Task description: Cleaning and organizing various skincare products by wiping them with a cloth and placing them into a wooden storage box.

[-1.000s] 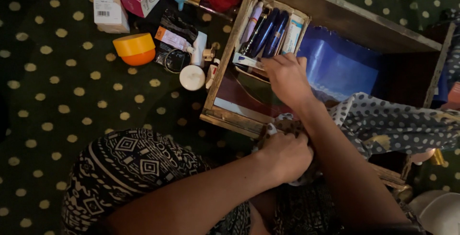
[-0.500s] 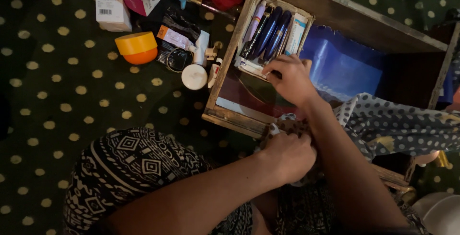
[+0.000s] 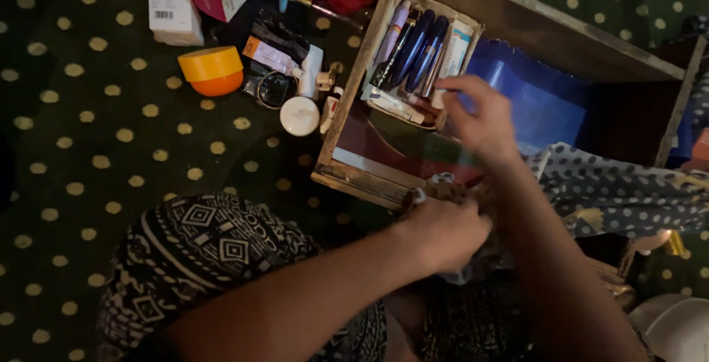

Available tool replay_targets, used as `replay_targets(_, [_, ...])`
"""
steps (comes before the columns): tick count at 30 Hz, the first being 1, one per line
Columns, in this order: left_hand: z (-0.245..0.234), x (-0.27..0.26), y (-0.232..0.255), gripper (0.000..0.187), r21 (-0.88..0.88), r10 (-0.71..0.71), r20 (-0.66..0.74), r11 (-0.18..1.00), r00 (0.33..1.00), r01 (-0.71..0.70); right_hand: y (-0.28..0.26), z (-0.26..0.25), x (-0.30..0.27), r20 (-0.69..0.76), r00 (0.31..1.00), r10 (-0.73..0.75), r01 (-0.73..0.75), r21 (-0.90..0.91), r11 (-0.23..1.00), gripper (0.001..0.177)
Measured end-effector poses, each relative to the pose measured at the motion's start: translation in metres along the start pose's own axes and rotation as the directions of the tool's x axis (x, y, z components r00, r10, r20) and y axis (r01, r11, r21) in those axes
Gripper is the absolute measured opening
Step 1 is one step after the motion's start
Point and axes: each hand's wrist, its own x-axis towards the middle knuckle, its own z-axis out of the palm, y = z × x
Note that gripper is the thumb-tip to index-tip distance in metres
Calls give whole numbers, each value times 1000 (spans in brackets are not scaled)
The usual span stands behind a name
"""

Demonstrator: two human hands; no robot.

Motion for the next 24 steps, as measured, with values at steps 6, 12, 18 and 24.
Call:
replay_targets(6, [-22,14,-2,37,-154,-174,-41,974,984,166,-111,-76,-90,118,868,482,-496,197,846,41])
replay_targets(12, [-92,-8,30,63,-253,-256,126,926,959,280,-105,-100,-164,315,790,526,-547,-28,837,32])
replay_targets(18, [-169,-67,21,18,-177,-635,294,699,715,693,-91,-75,-161,475,875,-95,114,-11,993,17])
replay_targets(24, [-205,-164,-115,34,-92,-886,-161,453,435,887,-96,-72,-169,457,880,130,-188,84,978,24])
